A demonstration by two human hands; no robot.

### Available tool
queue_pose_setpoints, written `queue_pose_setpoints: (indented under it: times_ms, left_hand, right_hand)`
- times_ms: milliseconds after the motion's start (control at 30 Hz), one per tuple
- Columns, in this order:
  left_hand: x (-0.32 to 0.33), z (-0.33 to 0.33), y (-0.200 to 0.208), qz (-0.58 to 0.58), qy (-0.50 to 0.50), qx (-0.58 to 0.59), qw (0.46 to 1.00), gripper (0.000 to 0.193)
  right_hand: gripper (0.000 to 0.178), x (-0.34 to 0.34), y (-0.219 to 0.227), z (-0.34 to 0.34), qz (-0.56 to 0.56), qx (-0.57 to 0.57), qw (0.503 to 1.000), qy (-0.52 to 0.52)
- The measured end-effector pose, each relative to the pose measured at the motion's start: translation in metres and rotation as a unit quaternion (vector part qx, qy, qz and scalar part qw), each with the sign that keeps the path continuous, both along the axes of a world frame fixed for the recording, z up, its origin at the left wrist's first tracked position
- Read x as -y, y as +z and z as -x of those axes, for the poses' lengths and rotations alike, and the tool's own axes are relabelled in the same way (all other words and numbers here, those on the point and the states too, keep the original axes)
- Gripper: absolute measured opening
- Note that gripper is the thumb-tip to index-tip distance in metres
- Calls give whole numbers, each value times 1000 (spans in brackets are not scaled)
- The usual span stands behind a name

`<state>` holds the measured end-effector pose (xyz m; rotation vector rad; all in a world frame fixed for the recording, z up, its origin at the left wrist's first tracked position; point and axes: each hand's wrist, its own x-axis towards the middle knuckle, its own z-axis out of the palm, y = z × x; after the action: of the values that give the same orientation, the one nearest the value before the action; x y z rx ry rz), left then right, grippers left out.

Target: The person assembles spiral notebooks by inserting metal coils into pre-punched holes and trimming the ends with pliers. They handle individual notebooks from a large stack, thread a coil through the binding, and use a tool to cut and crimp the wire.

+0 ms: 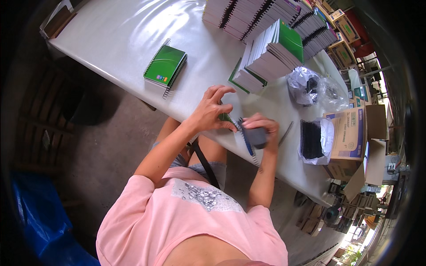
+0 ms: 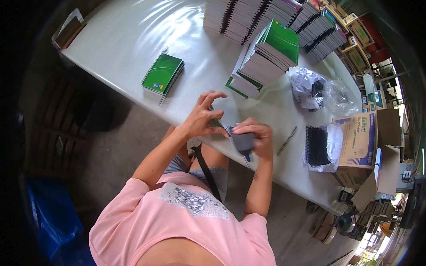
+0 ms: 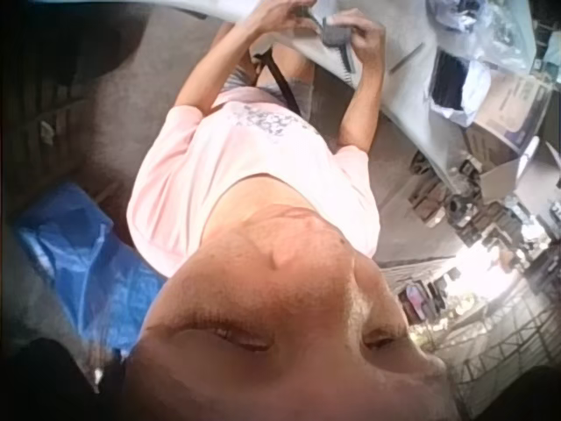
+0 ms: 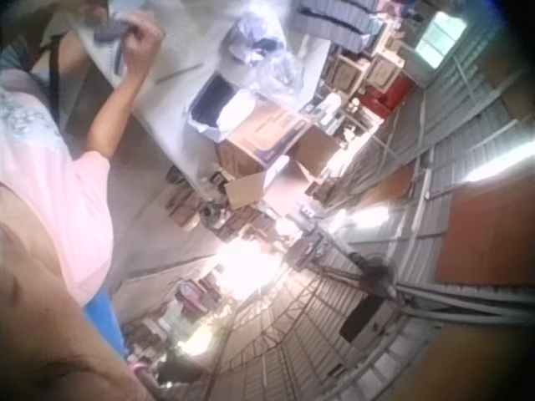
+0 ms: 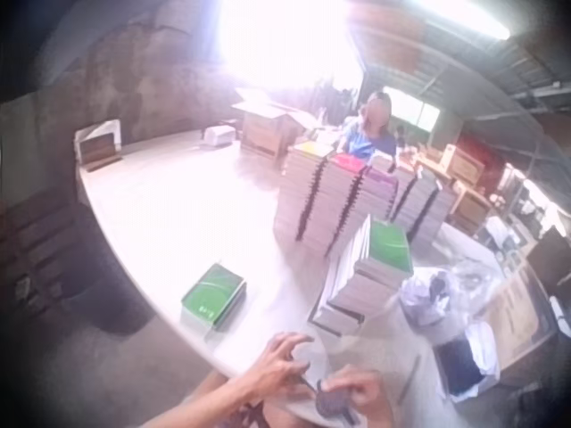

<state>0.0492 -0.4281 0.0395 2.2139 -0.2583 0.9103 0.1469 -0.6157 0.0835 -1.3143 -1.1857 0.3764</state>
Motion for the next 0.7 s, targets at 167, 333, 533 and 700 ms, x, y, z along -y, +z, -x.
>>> queue_pose_setpoints:
  times_ms: [167,333,533,700]
  left_hand:
    - [-1,0,1,-9,-6,-6,1000,53]
    - [-5,-2,2,-8,-12,-28,1000,53]
    - [-11,-5,-7,55,-14,-10,998,54]
    - [-12,-8,-15,84,-42,11,996,57]
  right_hand:
    - [29,-3,-4,-4,230,126,939,-224]
    - [26,-10,-12,-3,175,-2,964,-200]
    - [25,-8,-6,2,83,-75,991,-77]
    - [25,-9,-20,-3,66,-111,985,-118]
